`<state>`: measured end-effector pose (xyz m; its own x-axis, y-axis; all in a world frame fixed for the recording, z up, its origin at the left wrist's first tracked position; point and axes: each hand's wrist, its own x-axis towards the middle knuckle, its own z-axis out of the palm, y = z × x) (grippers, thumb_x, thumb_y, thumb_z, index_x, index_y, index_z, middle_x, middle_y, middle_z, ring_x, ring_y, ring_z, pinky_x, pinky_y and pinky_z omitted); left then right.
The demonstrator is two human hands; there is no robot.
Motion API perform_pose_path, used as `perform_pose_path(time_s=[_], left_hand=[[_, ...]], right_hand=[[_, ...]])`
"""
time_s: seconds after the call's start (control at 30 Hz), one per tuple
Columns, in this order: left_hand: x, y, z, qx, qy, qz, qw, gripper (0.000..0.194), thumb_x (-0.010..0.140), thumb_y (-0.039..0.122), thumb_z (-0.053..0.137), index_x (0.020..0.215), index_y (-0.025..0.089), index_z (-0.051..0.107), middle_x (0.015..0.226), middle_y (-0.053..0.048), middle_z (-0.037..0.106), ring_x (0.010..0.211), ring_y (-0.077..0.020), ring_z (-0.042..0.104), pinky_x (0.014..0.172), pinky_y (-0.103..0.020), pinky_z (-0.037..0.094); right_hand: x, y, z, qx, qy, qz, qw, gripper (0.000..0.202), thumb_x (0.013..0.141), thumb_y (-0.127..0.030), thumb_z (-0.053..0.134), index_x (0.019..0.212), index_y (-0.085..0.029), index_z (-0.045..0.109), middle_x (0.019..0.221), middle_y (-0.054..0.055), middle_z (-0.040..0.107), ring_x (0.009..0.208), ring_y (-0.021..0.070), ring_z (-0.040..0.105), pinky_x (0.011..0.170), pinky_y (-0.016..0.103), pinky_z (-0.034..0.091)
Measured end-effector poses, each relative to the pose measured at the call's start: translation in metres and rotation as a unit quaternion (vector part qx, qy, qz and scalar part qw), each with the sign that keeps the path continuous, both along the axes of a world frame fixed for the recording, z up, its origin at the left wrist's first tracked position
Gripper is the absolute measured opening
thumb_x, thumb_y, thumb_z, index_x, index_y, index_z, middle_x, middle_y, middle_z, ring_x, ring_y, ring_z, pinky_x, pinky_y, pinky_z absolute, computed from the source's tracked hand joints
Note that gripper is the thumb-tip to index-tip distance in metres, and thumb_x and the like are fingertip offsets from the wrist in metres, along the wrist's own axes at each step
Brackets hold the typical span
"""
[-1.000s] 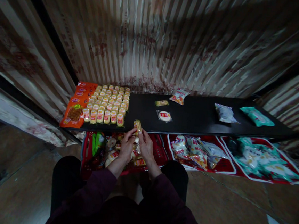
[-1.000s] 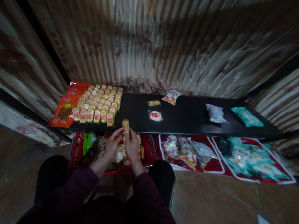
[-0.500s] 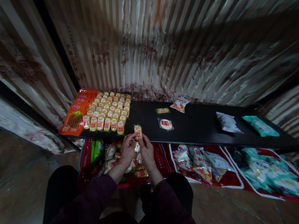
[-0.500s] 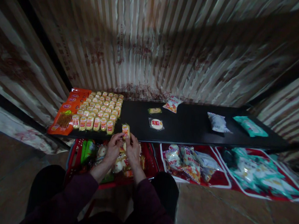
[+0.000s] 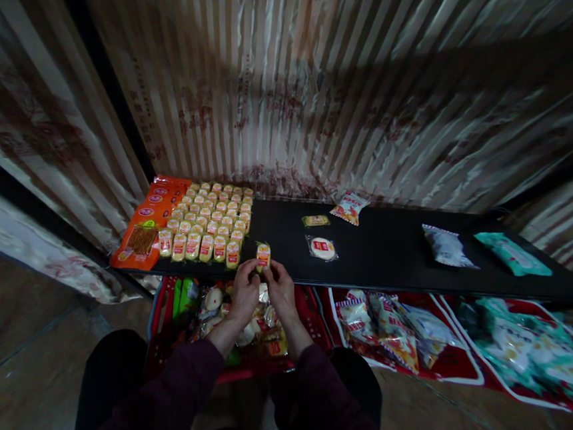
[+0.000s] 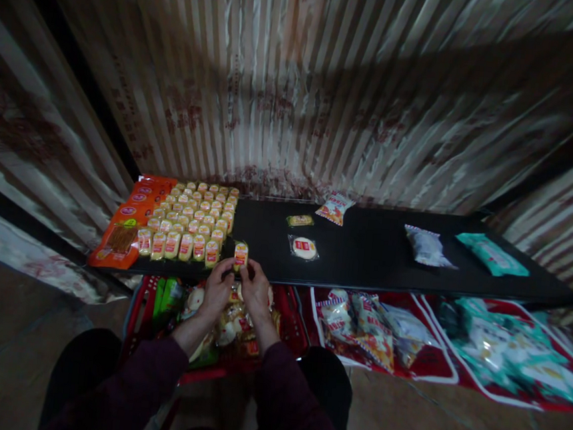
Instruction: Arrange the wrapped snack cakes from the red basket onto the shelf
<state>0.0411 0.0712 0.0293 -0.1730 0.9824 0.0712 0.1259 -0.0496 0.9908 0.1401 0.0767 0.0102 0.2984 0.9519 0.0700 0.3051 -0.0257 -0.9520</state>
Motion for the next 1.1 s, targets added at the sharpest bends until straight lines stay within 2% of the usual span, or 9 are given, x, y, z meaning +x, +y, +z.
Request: perform_pose_path(time_s=[0.17,0.33,0.47,0.63,0.87,1.1], left_hand=[[0.0,0.009,0.002,0.008,0.008,-0.005,1.0,0.035,0.07,0.005,0.046,0.096,0.018,0.066,0.11,-0.007,0.063,0.109,-0.017,0.056,0.103,-0.036,0.039],[0.003,0.022,0.005,-0.025,0.0,-0.009,1.0,0.035,0.07,0.004,0.047,0.096,0.019,0.065,0.112,-0.007,0.063,0.109,-0.0175,0.056,0.102,-0.037,0.041],[0.009,0.036,0.001,-0.041,-0.021,-0.003,0.999,0.034,0.073,0.006,0.046,0.099,0.019,0.063,0.116,-0.007,0.062,0.11,-0.0174,0.056,0.099,-0.036,0.044],[0.015,0.056,-0.002,-0.053,-0.005,0.006,0.999,0.033,0.075,0.008,0.046,0.102,0.016,0.063,0.116,-0.01,0.062,0.11,-0.0175,0.056,0.102,-0.033,0.041],[0.025,0.08,0.008,-0.083,0.026,0.016,0.996,0.031,0.079,0.014,0.045,0.104,0.016,0.063,0.119,-0.01,0.063,0.115,-0.0189,0.055,0.102,-0.032,0.039],[0.037,0.101,0.014,-0.069,0.031,0.029,0.997,0.027,0.08,0.015,0.046,0.101,0.019,0.063,0.116,-0.009,0.064,0.112,-0.0187,0.056,0.1,-0.032,0.04]], right_hand=[[0.0,0.013,-0.001,0.017,-0.013,0.008,1.0,0.034,0.081,-0.041,0.052,0.102,-0.017,0.064,0.1,0.008,0.07,0.091,0.0207,0.065,0.085,0.033,0.049],[0.003,0.029,0.0,0.009,-0.035,0.006,0.999,0.032,0.08,-0.038,0.05,0.099,-0.017,0.064,0.098,0.008,0.07,0.089,0.0206,0.065,0.084,0.033,0.049],[0.007,0.041,0.002,0.013,-0.054,0.017,0.998,0.032,0.08,-0.038,0.049,0.099,-0.017,0.064,0.097,0.008,0.07,0.088,0.0212,0.065,0.084,0.034,0.048],[0.012,0.06,-0.002,-0.006,-0.053,0.017,0.998,0.032,0.08,-0.037,0.05,0.102,-0.018,0.063,0.1,0.008,0.07,0.091,0.0214,0.065,0.086,0.034,0.048],[0.015,0.091,-0.007,-0.03,-0.078,-0.007,0.996,0.027,0.079,-0.032,0.053,0.1,-0.018,0.064,0.098,0.008,0.071,0.089,0.0208,0.066,0.085,0.034,0.05],[0.018,0.118,-0.009,-0.013,-0.096,-0.019,0.995,0.023,0.078,-0.028,0.054,0.096,-0.022,0.066,0.093,0.005,0.072,0.085,0.0202,0.067,0.081,0.034,0.052]])
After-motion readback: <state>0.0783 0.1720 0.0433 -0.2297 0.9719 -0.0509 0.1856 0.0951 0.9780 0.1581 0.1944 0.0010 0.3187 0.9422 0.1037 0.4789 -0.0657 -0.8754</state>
